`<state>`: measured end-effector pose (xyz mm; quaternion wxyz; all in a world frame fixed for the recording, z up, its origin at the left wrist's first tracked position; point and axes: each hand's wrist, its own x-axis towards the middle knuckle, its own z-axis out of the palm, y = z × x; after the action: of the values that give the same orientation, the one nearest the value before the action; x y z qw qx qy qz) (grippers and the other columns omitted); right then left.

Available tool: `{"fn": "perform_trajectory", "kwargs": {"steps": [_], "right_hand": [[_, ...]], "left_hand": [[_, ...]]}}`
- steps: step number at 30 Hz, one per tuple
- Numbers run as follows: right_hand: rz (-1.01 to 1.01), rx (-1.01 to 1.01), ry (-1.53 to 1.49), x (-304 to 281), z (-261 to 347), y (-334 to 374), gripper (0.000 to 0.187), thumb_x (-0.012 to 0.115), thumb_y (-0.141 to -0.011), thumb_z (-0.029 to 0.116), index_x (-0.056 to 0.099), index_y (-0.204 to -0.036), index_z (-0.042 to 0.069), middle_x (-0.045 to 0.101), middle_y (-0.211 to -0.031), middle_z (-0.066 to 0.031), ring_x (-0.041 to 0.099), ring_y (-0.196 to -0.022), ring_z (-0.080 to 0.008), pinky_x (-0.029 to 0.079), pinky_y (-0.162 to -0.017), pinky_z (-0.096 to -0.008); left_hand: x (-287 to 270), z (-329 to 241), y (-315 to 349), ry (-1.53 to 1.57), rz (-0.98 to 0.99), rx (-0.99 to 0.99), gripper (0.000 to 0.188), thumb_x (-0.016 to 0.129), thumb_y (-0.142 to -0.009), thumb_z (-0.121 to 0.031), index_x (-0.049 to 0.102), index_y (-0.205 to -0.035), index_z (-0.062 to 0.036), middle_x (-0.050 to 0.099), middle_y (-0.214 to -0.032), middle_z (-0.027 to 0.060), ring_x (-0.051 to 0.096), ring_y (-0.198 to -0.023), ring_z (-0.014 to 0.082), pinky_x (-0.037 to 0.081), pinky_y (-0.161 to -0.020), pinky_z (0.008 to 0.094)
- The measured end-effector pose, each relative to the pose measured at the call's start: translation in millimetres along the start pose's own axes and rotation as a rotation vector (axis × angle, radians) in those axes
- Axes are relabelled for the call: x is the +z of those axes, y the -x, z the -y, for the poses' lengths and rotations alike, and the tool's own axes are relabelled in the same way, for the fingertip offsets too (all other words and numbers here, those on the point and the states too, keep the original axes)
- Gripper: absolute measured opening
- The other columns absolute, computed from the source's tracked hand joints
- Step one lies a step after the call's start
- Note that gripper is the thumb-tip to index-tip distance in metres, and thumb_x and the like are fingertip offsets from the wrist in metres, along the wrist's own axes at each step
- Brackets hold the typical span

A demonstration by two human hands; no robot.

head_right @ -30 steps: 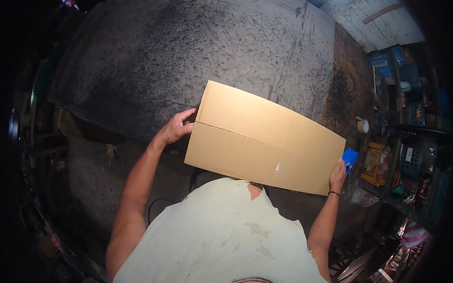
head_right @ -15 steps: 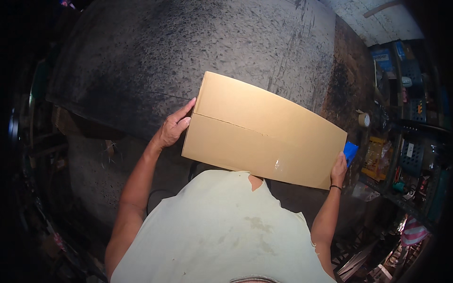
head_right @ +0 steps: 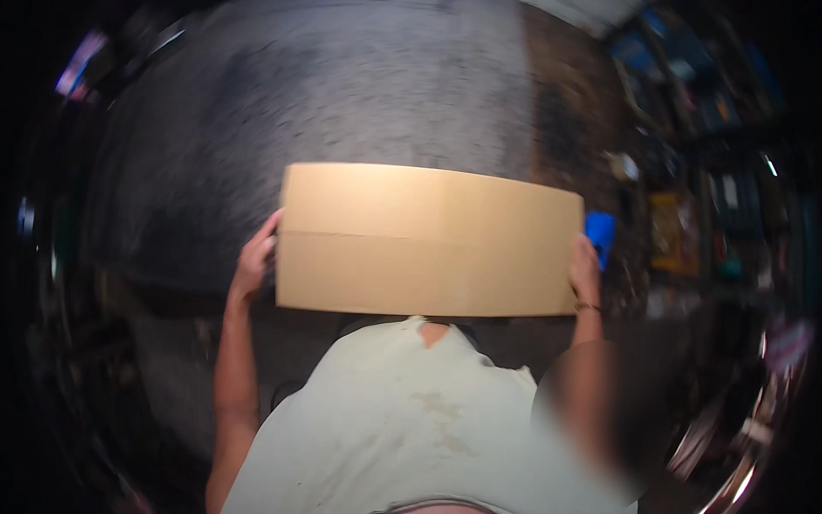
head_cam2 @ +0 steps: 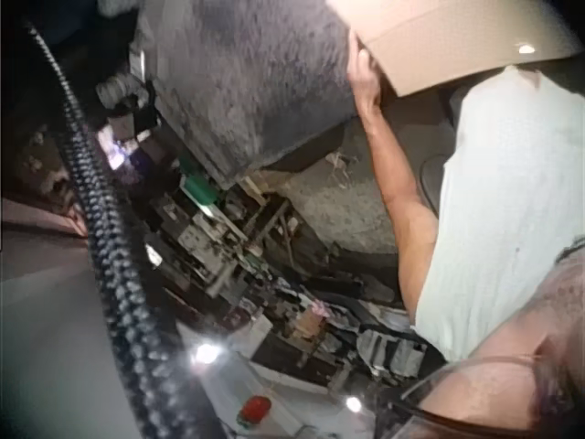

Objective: Assembling a flat cardboard sheet into a box and securing it with packing tape.

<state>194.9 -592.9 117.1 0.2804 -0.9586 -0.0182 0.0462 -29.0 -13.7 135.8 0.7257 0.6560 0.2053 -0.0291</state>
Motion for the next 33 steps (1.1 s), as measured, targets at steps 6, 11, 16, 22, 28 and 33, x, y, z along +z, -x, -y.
{"fn": "perform_trajectory", "kwargs": {"steps": [6,11,16,22,28,33], "right_hand": [[-0.023,0.025,-0.099,8.4,24.9,-6.7,0.044,0.038,-0.098,0.04,0.059,-0.102,0.002,0.06,-0.107,-0.0246,0.055,-0.103,-0.0411,0.044,-0.087,-0.0454],[0.024,0.152,-0.16,4.7,44.9,-0.3,0.045,0.039,-0.097,0.045,0.059,-0.104,0.005,0.06,-0.107,-0.0244,0.054,-0.106,-0.0411,0.042,-0.09,-0.0471],[-0.047,0.018,-0.224,9.8,10.4,-3.5,0.041,0.042,-0.099,0.037,0.063,-0.105,0.002,0.064,-0.105,-0.0211,0.061,-0.099,-0.0363,0.047,-0.084,-0.0405],[-0.005,0.057,-0.14,10.2,2.0,-8.6,0.051,0.044,-0.099,0.04,0.052,-0.128,-0.001,0.059,-0.121,-0.0233,0.056,-0.113,-0.0333,0.042,-0.095,-0.0361],[0.009,0.047,-0.108,0.6,8.0,-9.9,0.053,0.045,-0.098,0.041,0.049,-0.132,0.0,0.057,-0.126,-0.022,0.055,-0.117,-0.0312,0.041,-0.098,-0.0347],[-0.214,0.164,0.101,-25.7,39.5,-4.5,0.042,0.049,-0.098,0.034,0.058,-0.126,0.005,0.064,-0.119,-0.0161,0.061,-0.108,-0.0285,0.045,-0.093,-0.0342]], "left_hand": [[34.7,6.7,0.6,-0.194,-0.126,0.127,0.052,0.035,-0.104,-0.029,0.027,-0.147,0.0,0.039,-0.145,0.0133,0.037,-0.132,0.0222,0.029,-0.109,0.033],[39.1,-3.6,6.2,-0.368,-0.283,0.096,0.052,0.035,-0.103,-0.033,0.033,-0.144,-0.0002,0.042,-0.143,0.0108,0.042,-0.129,0.0213,0.034,-0.106,0.0338],[36.8,13.8,-1.1,-0.133,-0.378,-0.14,0.051,0.039,-0.1,-0.036,0.046,-0.136,-0.0011,0.054,-0.128,0.0085,0.052,-0.115,0.0193,0.042,-0.097,0.0328],[29.3,22.4,-5.3,0.17,-0.276,-0.198,0.05,0.034,-0.102,-0.033,0.044,-0.138,-0.0008,0.053,-0.133,0.0072,0.049,-0.12,0.0174,0.037,-0.102,0.0297],[33.8,20.2,-1.6,0.346,-0.11,-0.031,0.051,0.027,-0.103,-0.029,0.028,-0.148,-0.0039,0.04,-0.146,0.0075,0.038,-0.132,0.0171,0.03,-0.108,0.0284],[36.0,13.8,-1.3,0.056,-0.228,0.019,0.053,0.028,-0.102,-0.031,0.033,-0.145,-0.0005,0.045,-0.143,0.0126,0.044,-0.129,0.0222,0.033,-0.106,0.0307]]}}
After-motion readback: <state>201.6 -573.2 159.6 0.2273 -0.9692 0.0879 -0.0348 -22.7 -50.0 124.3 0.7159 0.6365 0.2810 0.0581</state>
